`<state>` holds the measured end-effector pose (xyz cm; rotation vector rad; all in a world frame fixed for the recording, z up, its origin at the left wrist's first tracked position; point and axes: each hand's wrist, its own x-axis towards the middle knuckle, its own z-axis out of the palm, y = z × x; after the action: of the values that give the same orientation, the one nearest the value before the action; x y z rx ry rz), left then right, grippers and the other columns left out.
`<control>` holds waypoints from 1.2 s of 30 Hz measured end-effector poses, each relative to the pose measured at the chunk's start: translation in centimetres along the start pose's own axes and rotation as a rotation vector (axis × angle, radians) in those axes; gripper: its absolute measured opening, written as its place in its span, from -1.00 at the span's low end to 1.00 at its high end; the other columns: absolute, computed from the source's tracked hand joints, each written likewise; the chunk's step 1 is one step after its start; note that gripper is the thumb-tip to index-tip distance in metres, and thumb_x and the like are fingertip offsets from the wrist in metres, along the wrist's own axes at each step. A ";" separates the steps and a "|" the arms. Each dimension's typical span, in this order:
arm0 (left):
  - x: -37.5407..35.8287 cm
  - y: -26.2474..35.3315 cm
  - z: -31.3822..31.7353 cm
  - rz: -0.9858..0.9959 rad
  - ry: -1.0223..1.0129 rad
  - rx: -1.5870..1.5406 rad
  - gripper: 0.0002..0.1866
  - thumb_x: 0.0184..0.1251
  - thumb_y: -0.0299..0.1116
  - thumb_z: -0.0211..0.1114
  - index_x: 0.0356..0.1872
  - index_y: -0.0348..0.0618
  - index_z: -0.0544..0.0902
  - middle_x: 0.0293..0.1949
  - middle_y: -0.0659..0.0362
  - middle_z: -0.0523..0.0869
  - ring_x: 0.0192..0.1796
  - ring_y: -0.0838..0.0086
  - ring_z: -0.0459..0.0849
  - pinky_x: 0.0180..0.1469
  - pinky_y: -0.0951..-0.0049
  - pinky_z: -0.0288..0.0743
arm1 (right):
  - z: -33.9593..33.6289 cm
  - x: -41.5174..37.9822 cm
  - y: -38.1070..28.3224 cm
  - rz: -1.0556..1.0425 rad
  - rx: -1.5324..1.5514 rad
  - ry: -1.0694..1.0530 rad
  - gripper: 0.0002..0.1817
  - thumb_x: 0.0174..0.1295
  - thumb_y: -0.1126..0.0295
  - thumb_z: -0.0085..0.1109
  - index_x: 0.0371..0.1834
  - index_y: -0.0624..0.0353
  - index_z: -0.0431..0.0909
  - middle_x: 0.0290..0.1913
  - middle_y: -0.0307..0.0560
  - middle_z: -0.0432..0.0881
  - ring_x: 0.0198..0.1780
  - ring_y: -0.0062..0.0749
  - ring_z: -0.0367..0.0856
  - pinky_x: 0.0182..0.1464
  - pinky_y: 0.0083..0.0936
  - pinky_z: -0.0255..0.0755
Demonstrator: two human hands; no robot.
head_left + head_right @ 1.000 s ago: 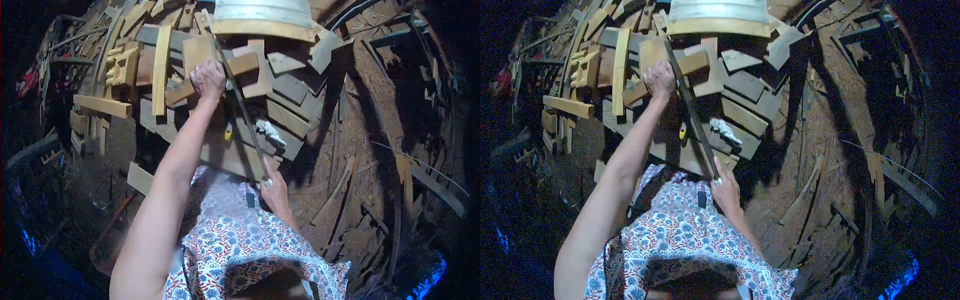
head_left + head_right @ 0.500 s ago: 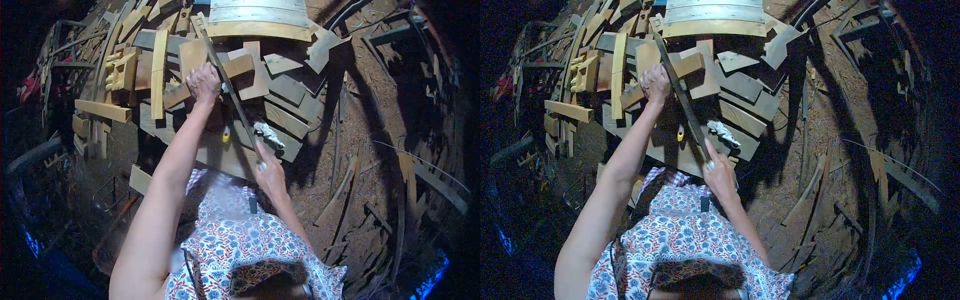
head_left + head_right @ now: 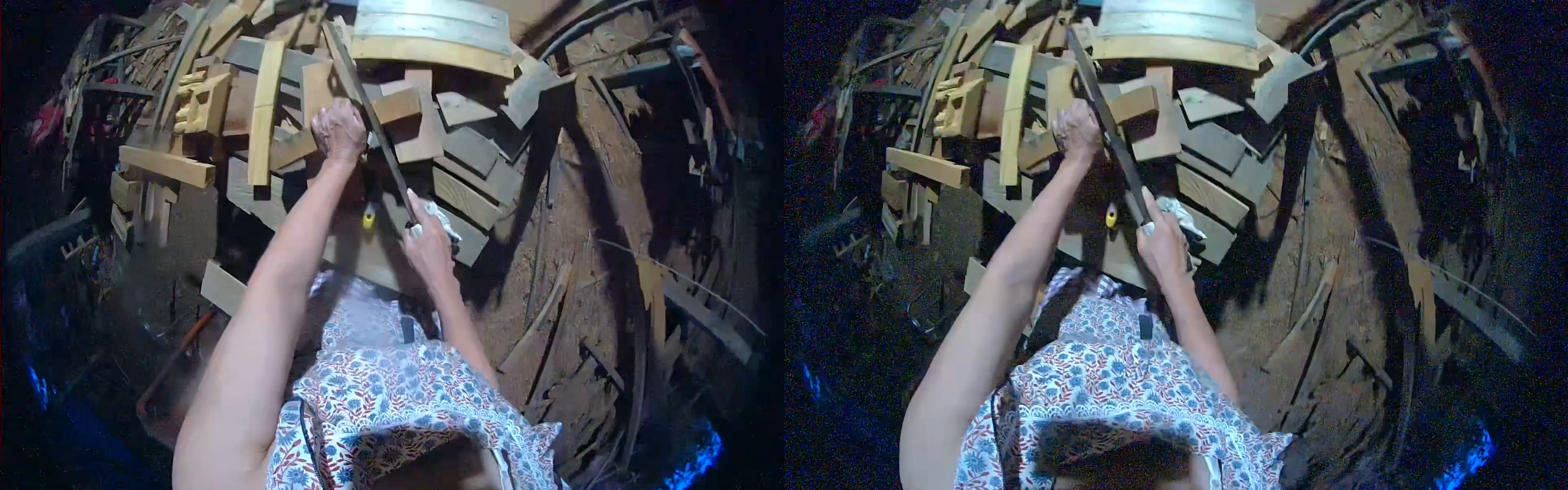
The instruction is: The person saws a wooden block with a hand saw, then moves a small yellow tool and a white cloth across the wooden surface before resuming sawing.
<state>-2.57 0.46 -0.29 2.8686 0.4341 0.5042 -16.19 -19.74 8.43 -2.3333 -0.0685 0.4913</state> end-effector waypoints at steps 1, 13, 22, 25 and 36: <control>0.0 0.4 -0.5 -0.033 0.014 0.010 -0.82 0.16 -0.31 0.02 -0.53 -0.09 0.53 -0.41 0.11 0.57 -0.31 0.20 0.54 -0.27 0.18 0.30 | 0.8 0.2 0.2 -0.029 0.004 0.019 -0.29 0.04 0.43 0.13 0.34 -0.20 0.18 -0.28 0.14 0.49 -0.20 0.11 0.50 -0.15 -0.13 0.40; 1.0 -0.2 0.3 -0.093 0.061 0.018 -0.74 0.21 -0.22 -0.04 -0.48 -0.09 0.57 -0.37 0.08 0.59 -0.29 0.16 0.54 -0.15 0.13 0.30 | -3.3 -8.1 3.8 0.064 -0.094 -0.022 -0.26 -0.05 0.55 0.08 0.31 -0.17 0.25 -0.29 0.15 0.50 -0.21 0.02 0.51 -0.11 -0.23 0.40; 0.0 -0.2 0.0 -0.019 -0.012 -0.016 -0.79 0.20 -0.23 -0.01 -0.46 -0.05 0.54 -0.36 0.12 0.57 -0.26 0.17 0.52 -0.20 0.15 0.29 | 0.1 -5.4 1.5 0.034 0.095 -0.017 -0.28 0.03 0.48 0.10 0.34 -0.22 0.20 -0.33 0.22 0.49 -0.30 0.10 0.51 -0.19 -0.12 0.40; -0.1 -0.2 -0.4 0.015 0.004 0.037 -0.80 0.20 -0.25 -0.01 -0.47 -0.06 0.52 -0.37 0.12 0.56 -0.26 0.15 0.52 -0.20 0.15 0.28 | 1.2 -0.3 -0.4 -0.023 0.034 0.032 -0.31 0.06 0.47 0.09 0.33 -0.21 0.21 -0.31 0.26 0.49 -0.29 0.12 0.51 -0.21 -0.11 0.39; 1.4 -0.8 1.6 -0.134 0.023 0.013 -0.75 0.22 -0.21 -0.03 -0.44 -0.08 0.56 -0.34 0.08 0.58 -0.23 0.15 0.52 -0.06 0.11 0.28 | -1.0 -8.1 2.6 0.126 -0.030 -0.033 -0.23 -0.01 0.55 0.13 0.34 -0.24 0.19 -0.23 0.16 0.51 -0.12 0.06 0.52 -0.08 -0.21 0.42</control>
<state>-0.99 1.40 -1.53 2.8233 0.6309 0.5123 -23.55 -23.83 9.99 -2.3688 0.0559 0.5953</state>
